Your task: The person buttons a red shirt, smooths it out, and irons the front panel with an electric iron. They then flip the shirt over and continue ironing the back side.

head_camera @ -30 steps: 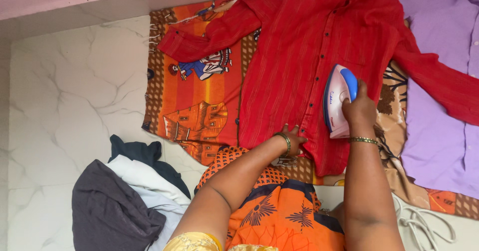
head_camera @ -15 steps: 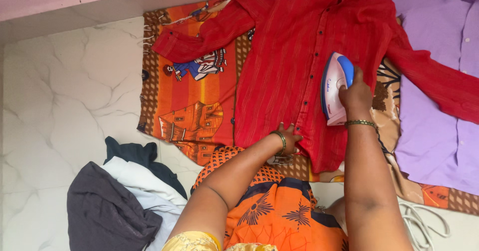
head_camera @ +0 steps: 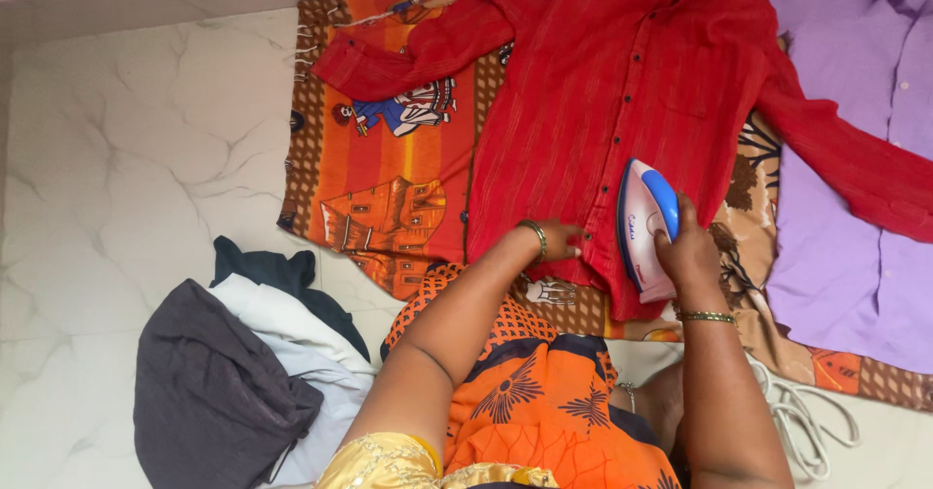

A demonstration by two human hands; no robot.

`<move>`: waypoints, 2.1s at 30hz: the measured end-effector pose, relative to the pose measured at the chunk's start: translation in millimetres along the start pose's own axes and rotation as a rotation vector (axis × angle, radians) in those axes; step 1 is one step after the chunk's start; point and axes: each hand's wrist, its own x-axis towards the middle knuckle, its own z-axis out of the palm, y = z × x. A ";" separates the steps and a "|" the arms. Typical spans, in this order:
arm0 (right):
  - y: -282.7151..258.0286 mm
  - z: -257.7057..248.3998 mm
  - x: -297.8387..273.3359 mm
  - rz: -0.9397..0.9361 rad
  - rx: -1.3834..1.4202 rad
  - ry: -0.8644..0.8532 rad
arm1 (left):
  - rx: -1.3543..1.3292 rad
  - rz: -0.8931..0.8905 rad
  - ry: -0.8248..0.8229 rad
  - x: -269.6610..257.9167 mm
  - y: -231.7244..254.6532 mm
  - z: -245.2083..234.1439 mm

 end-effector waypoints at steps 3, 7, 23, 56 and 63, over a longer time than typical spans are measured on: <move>1.3 -1.2 -9.8 0.029 0.005 -0.024 | -0.114 -0.141 0.156 -30.2 -30.9 -25.6; -4.5 -11.2 -21.8 0.044 -0.007 -0.041 | -0.165 -0.399 0.295 -72.2 -59.2 -57.7; -94.7 -55.3 -64.4 -0.038 0.170 0.002 | -0.420 -0.721 0.394 -47.0 -113.3 -42.5; -182.4 67.3 22.3 -0.052 0.249 -0.117 | -0.433 -0.729 0.374 -43.2 -136.9 -59.3; -201.4 65.5 55.1 -0.113 0.214 -0.044 | -0.379 -0.710 0.376 -43.5 -139.5 -59.6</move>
